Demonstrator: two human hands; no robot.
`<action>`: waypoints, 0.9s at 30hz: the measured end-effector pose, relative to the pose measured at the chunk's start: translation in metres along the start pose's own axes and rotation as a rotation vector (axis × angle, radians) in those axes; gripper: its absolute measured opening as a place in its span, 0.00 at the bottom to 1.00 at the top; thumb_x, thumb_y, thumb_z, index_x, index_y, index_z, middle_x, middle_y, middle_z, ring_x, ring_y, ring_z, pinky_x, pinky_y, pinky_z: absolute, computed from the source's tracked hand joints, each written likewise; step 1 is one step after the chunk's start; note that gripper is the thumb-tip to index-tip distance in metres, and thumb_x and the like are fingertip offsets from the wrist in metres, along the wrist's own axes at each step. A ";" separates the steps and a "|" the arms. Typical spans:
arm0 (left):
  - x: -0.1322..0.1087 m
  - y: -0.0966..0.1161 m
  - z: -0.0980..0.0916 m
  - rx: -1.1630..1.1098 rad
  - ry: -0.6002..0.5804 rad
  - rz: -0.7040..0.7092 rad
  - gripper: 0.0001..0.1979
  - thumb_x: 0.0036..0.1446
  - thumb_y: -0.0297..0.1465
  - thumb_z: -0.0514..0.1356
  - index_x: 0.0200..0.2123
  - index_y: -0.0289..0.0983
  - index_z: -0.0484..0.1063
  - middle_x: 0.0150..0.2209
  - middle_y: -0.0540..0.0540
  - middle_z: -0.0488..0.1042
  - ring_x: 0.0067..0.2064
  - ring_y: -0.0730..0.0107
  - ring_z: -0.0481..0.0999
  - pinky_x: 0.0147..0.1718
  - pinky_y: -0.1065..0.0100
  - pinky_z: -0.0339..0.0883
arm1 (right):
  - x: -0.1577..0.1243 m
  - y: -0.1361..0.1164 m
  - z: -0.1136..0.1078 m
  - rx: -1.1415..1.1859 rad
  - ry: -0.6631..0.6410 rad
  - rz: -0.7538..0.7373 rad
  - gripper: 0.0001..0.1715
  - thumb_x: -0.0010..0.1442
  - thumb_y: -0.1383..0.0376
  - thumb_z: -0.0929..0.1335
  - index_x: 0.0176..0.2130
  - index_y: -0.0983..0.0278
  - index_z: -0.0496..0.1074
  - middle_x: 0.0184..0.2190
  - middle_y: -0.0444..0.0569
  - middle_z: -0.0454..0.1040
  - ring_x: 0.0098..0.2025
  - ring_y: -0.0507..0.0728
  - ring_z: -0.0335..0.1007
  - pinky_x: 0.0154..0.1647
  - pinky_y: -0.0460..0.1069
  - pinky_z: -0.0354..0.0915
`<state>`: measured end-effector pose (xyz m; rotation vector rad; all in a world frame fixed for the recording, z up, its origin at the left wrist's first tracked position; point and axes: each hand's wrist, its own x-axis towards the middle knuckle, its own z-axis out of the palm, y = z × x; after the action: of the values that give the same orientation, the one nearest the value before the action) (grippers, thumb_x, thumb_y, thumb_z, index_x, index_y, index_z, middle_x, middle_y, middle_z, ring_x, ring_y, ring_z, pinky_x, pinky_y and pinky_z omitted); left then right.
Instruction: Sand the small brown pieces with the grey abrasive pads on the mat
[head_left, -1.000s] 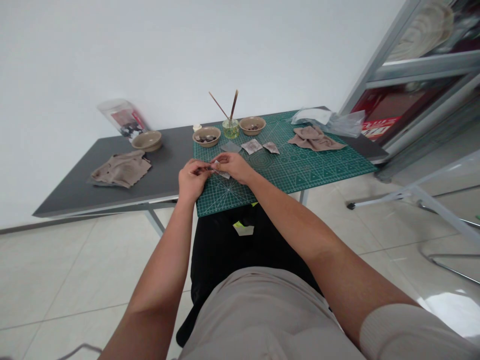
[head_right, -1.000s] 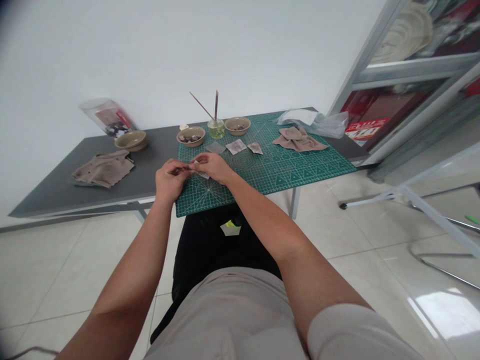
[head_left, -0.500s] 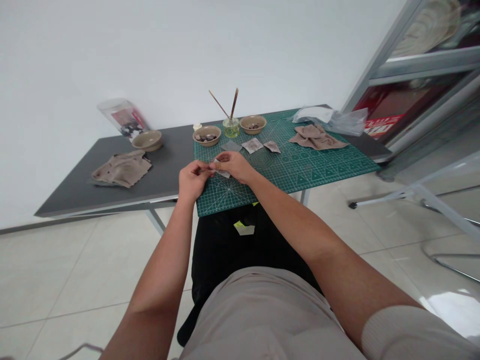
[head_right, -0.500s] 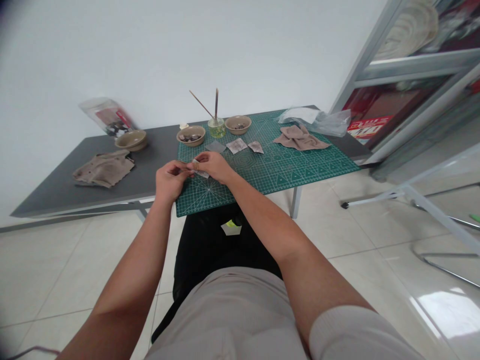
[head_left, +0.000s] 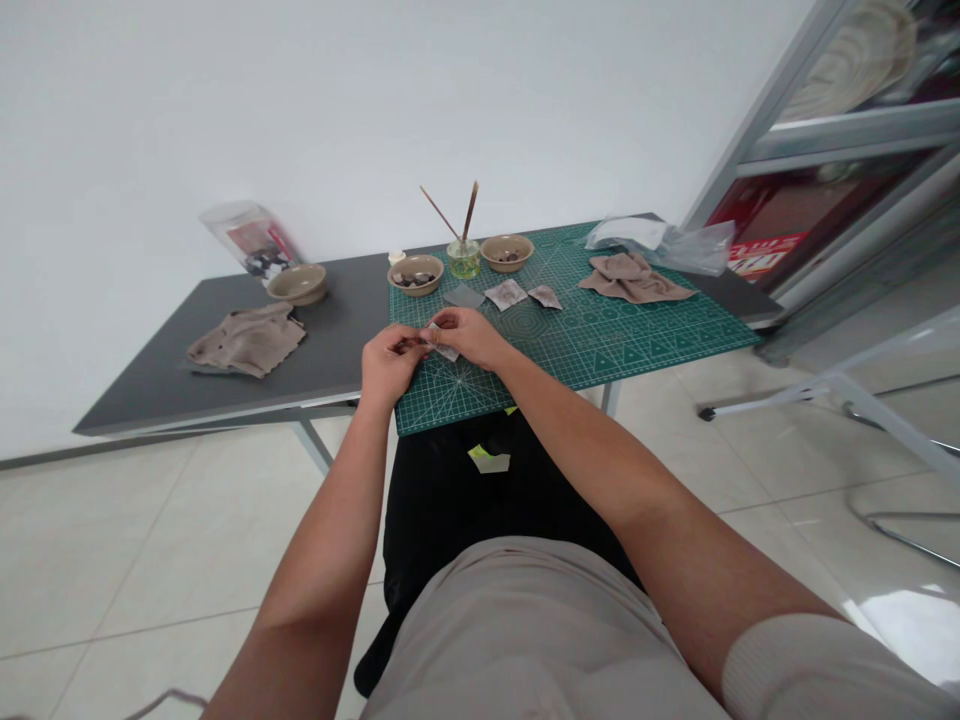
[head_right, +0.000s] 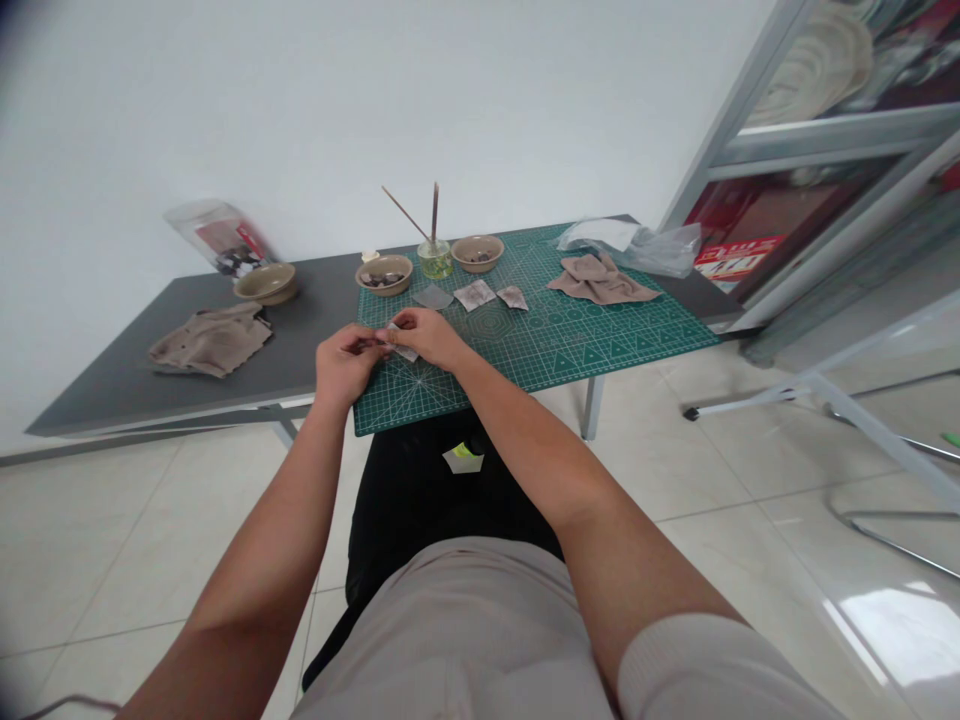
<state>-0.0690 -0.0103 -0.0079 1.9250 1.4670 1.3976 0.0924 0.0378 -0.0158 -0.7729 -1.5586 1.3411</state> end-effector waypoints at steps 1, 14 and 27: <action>0.000 0.000 0.000 0.000 0.015 -0.005 0.03 0.47 0.30 0.66 0.25 0.39 0.74 0.24 0.52 0.73 0.26 0.74 0.69 0.28 0.71 0.64 | 0.000 0.001 0.000 -0.041 -0.009 0.001 0.26 0.45 0.48 0.77 0.30 0.67 0.73 0.25 0.43 0.73 0.27 0.50 0.66 0.26 0.44 0.59; 0.001 -0.006 0.001 -0.041 0.035 -0.038 0.07 0.45 0.34 0.69 0.28 0.38 0.77 0.27 0.50 0.75 0.28 0.73 0.71 0.30 0.70 0.66 | 0.001 0.003 0.001 0.156 0.018 0.043 0.27 0.44 0.49 0.78 0.31 0.66 0.70 0.21 0.43 0.73 0.24 0.50 0.68 0.25 0.44 0.63; -0.001 -0.002 0.002 -0.095 0.014 -0.145 0.06 0.45 0.32 0.68 0.25 0.37 0.74 0.24 0.50 0.77 0.26 0.73 0.73 0.25 0.72 0.66 | 0.004 0.012 -0.003 0.172 0.002 -0.003 0.22 0.47 0.64 0.75 0.40 0.63 0.66 0.21 0.35 0.69 0.23 0.49 0.67 0.26 0.44 0.63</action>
<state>-0.0685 -0.0097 -0.0108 1.7188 1.4861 1.3923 0.0922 0.0445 -0.0266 -0.6642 -1.4203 1.4501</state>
